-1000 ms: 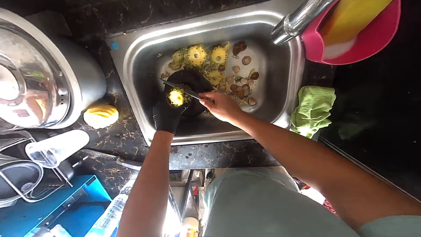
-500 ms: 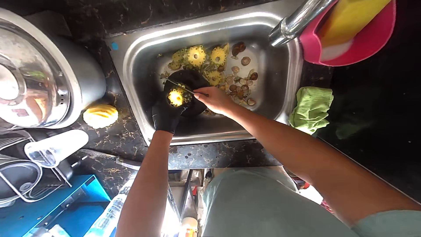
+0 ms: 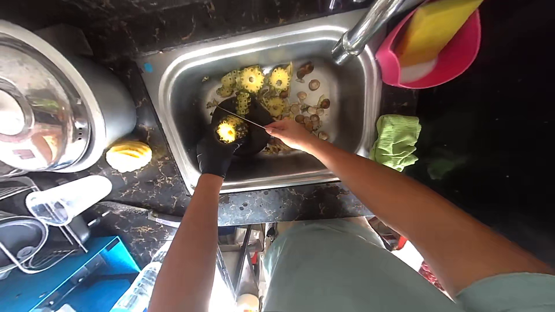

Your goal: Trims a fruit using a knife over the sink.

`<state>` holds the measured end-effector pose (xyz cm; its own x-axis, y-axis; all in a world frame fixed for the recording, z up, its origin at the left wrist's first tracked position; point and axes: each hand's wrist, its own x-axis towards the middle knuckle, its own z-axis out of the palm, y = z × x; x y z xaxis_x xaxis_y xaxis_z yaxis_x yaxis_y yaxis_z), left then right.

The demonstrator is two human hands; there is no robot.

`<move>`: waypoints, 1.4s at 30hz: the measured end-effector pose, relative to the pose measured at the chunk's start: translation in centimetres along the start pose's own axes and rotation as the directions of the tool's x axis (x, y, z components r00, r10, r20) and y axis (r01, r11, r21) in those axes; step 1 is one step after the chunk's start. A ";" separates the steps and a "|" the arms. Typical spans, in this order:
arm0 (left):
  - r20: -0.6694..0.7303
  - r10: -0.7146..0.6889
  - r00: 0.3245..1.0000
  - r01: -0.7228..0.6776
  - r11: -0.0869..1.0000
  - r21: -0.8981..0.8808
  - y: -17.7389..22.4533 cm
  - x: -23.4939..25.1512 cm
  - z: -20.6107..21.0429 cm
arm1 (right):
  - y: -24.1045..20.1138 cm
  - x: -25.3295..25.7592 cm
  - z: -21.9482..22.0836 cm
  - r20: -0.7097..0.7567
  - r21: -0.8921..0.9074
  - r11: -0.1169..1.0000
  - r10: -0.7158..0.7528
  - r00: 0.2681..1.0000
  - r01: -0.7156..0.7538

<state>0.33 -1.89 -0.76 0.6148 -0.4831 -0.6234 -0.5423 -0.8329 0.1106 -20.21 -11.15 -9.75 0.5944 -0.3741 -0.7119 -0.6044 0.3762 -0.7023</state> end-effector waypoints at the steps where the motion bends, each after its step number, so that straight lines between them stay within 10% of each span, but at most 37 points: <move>1: 0.005 0.024 1.000 -0.024 0.999 0.023 -0.3 0.2 -0.1 | 0.0 -0.6 -1.0 0.016 -0.021 0.999 0.033 0.999 -0.032; 5: 0.019 0.152 0.988 -0.153 0.985 0.074 -2.6 2.5 -0.1 | -0.5 -2.4 -4.1 -0.079 0.038 0.989 0.143 0.987 -0.140; 12: 0.059 0.342 0.938 -0.345 0.937 0.052 -3.1 3.9 -0.7 | -2.7 -4.3 0.8 -0.222 -0.273 0.961 -0.108 0.969 0.045; 17: 0.022 0.209 0.978 -0.210 0.976 0.061 -1.6 2.5 0.3 | -3.8 -3.5 3.6 -0.194 -0.421 0.889 -0.283 0.939 0.181; 42: 0.010 0.126 0.992 -0.126 0.989 0.081 0.7 2.0 0.5 | -2.7 -3.3 3.8 -0.203 -0.392 0.913 -0.205 0.958 0.112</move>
<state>0.93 -3.27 -2.32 0.5355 -0.5813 -0.6126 -0.6601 -0.7406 0.1257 -18.52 -7.68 -5.53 0.5849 -0.6075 -0.5374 -0.6933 -0.0305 -0.7200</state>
